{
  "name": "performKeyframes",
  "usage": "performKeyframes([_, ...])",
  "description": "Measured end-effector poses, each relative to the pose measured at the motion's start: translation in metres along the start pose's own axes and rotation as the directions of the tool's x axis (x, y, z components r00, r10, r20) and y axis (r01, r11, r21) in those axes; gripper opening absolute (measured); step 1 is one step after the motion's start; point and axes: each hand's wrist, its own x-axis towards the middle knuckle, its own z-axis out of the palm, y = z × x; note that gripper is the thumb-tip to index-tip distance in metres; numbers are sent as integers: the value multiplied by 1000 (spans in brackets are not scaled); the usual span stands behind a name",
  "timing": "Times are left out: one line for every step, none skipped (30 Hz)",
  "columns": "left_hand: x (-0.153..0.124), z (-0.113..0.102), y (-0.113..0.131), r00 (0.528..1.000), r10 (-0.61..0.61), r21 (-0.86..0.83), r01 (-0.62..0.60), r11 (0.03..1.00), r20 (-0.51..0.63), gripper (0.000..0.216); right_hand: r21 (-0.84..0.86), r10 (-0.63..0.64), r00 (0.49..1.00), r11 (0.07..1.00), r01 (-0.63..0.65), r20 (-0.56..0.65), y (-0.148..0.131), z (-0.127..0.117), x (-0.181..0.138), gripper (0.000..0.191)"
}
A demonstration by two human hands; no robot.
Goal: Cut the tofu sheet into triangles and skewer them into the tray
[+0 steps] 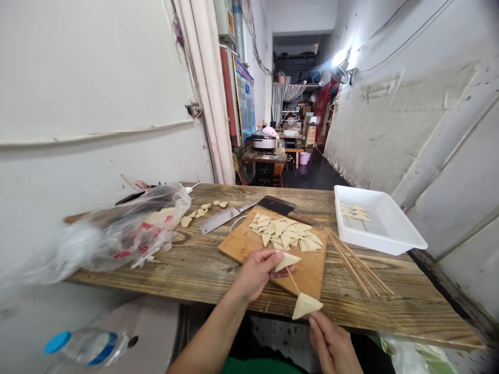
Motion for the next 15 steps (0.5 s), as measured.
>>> performKeyframes([0, 1, 0, 1000, -1, -1, 1, 1000, -2, 39, -5, -4, 1000, 1000, 4, -7, 0, 1, 0, 18])
performKeyframes([-1, 1, 0, 1000, 0, -2, 0, 1000, -4, 39, -10, -13, 1000, 1000, 13, -19, 0, 1, 0, 17])
performKeyframes([-1, 2, 0, 1000, 2, -3, -2, 1000, -6, 39, -13, -23, 999, 1000, 23, -32, 0, 1, 0, 17])
performKeyframes([-2, 3, 0, 1000, 6, -4, -6, 1000, -7, 39, -12, -32, 998, 999, 31, -46, 0, 1, 0, 16])
performKeyframes([-2, 3, -1, 1000, 9, -6, -9, 1000, -7, 40, -10, -37, 998, 999, 37, -57, 0, 1, 0, 16])
performKeyframes([-3, 4, -1, 1000, 10, -7, -10, 1000, -5, 40, -7, -39, 997, 999, 39, -63, 0, 1, 1, 16])
performKeyframes([-3, 4, -1, 1000, 8, -8, -8, 1000, -4, 40, -4, -40, 997, 999, 40, -66, 0, 1, 1, 16])
performKeyframes([-4, 5, -1, 1000, 4, -8, -4, 1000, -2, 40, -2, -40, 997, 999, 40, -65, 0, 1, 1, 16])
performKeyframes([-5, 6, -2, 1000, -1, -8, 1, 1000, 0, 40, -2, -42, 997, 999, 42, -67, 0, 2, 1, 16])
performKeyframes([-5, 6, -2, 1000, -5, -8, 5, 1000, 1, 41, -2, -44, 996, 999, 43, -74, 0, 2, 1, 16])
performKeyframes([-6, 7, -1, 1000, -9, -7, 9, 1000, 3, 41, -2, -44, 996, 999, 44, -79, 0, 3, 1, 16])
performKeyframes([-7, 7, -1, 1000, -12, -7, 12, 1000, 4, 41, 1, -41, 996, 999, 42, -82, 1, 4, 1, 17])
performKeyframes([-7, 8, -1, 1000, -14, -8, 14, 1000, 6, 41, 4, -33, 996, 999, 34, -77, 1, 5, 1, 17])
performKeyframes([-8, 8, -1, 1000, -15, -10, 15, 1000, 8, 40, 6, -24, 997, 1000, 24, -69, 1, 5, 1, 17])
performKeyframes([-8, 9, -2, 1000, -15, -12, 15, 1000, 9, 40, 8, -16, 998, 1000, 16, -63, 1, 6, 1, 17])
